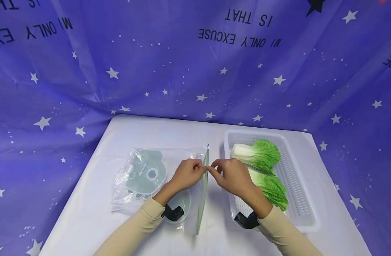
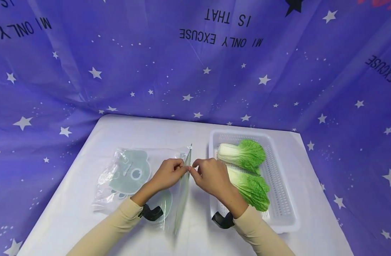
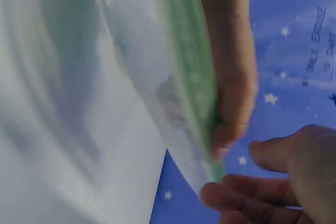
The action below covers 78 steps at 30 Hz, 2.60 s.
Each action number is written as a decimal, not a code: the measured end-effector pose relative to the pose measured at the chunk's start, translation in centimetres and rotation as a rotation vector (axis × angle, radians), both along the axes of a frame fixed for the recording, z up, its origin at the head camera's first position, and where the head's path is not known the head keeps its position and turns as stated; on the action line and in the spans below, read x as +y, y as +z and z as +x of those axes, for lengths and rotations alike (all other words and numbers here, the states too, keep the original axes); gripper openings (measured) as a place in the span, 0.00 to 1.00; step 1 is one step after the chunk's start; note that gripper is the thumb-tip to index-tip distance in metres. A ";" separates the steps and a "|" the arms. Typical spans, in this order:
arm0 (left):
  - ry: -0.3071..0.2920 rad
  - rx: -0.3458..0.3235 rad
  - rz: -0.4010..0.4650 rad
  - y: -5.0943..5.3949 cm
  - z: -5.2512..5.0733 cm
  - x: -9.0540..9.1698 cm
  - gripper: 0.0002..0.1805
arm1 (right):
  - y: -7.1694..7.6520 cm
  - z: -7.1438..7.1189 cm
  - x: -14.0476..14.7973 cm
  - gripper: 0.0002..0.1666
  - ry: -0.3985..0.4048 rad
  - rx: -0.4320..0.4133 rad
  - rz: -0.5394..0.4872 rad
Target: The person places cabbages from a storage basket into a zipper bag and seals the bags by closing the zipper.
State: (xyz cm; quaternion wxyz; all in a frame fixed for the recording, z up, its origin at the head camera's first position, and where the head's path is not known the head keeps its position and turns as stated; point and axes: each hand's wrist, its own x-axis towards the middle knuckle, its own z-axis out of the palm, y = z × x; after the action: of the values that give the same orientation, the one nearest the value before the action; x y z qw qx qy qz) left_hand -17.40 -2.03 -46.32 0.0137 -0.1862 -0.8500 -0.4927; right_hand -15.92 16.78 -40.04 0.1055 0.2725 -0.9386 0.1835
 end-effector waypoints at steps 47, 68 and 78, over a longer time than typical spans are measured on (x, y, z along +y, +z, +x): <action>0.117 -0.010 0.163 9.3 2.2 -4.7 0.24 | -3.3 1.1 -3.4 0.43 0.315 0.000 0.410; 0.045 -0.125 -0.058 5.9 0.5 -3.3 0.14 | -1.2 2.5 -0.8 0.16 0.435 -0.009 0.025; -0.167 -0.431 0.284 7.0 1.0 -4.4 0.12 | -4.7 2.5 -1.3 0.45 0.304 -0.239 0.229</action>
State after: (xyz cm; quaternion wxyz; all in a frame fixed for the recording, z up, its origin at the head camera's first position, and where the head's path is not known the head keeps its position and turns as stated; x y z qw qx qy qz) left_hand -16.44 -6.46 -39.32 -0.1825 -0.1427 -0.7372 -0.6347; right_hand -13.43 15.50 -44.78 -0.0671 0.3975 -0.9072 0.1205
